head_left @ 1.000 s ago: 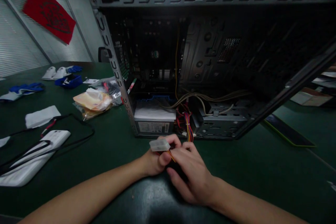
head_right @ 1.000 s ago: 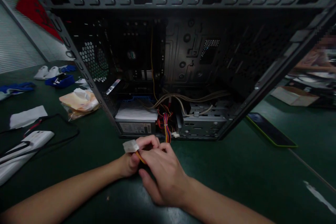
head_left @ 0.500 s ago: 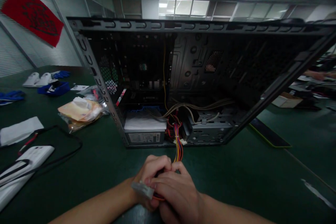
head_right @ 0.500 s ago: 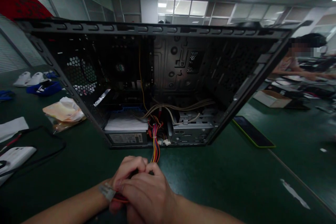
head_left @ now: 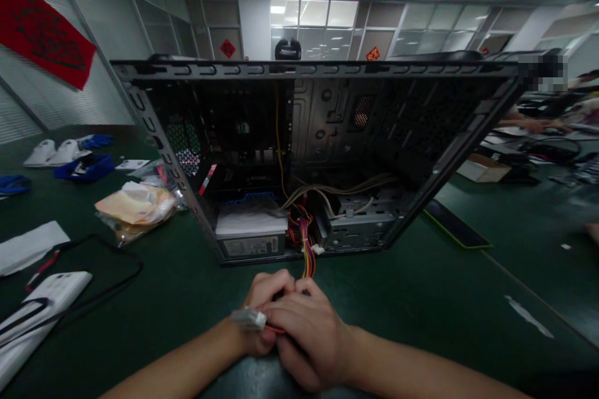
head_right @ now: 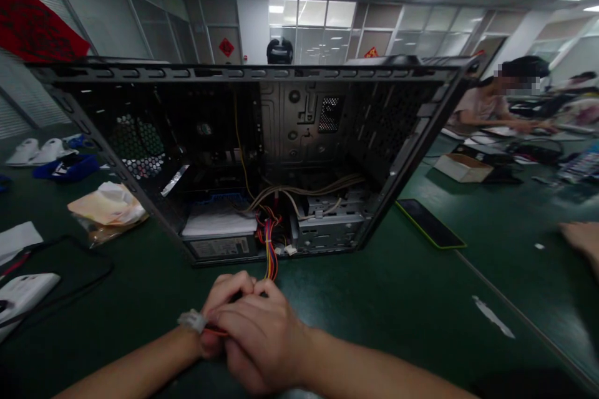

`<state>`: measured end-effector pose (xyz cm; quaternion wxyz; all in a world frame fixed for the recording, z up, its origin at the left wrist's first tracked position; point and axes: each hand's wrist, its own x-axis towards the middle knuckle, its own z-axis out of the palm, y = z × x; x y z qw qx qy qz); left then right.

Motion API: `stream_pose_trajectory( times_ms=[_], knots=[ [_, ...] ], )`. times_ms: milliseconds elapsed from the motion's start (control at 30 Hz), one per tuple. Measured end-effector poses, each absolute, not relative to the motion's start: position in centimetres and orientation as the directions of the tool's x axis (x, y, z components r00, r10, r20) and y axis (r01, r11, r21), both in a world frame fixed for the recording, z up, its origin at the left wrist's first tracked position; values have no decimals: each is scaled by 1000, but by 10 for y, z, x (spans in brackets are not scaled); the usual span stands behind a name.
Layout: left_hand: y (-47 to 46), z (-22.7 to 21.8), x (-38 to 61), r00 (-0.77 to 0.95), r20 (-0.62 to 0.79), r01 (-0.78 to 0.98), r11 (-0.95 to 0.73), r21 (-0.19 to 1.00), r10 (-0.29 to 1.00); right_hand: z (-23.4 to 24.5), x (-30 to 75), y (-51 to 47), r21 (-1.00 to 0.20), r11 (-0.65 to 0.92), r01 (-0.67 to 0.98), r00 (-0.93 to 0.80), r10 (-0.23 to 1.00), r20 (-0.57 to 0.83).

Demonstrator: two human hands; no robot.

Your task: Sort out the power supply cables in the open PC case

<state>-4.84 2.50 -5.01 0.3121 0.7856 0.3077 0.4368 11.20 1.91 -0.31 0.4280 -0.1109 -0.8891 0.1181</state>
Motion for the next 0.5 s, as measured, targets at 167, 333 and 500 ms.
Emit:
stream_pose_trajectory(
  times_ms=[167, 333, 500],
  knots=[
    [34, -34, -49, 377, 378, 176, -466, 867, 845, -7, 117, 36, -289, 946, 144, -665, 309, 680],
    [39, -28, -47, 354, 267, 84, -315, 945, 896, -10, 117, 44, -278, 943, 182, -677, 325, 660],
    [41, -26, -47, 414, 214, 9, -240, 971, 885, -14, 115, 45, -252, 936, 247, -644, 353, 679]
  ],
)
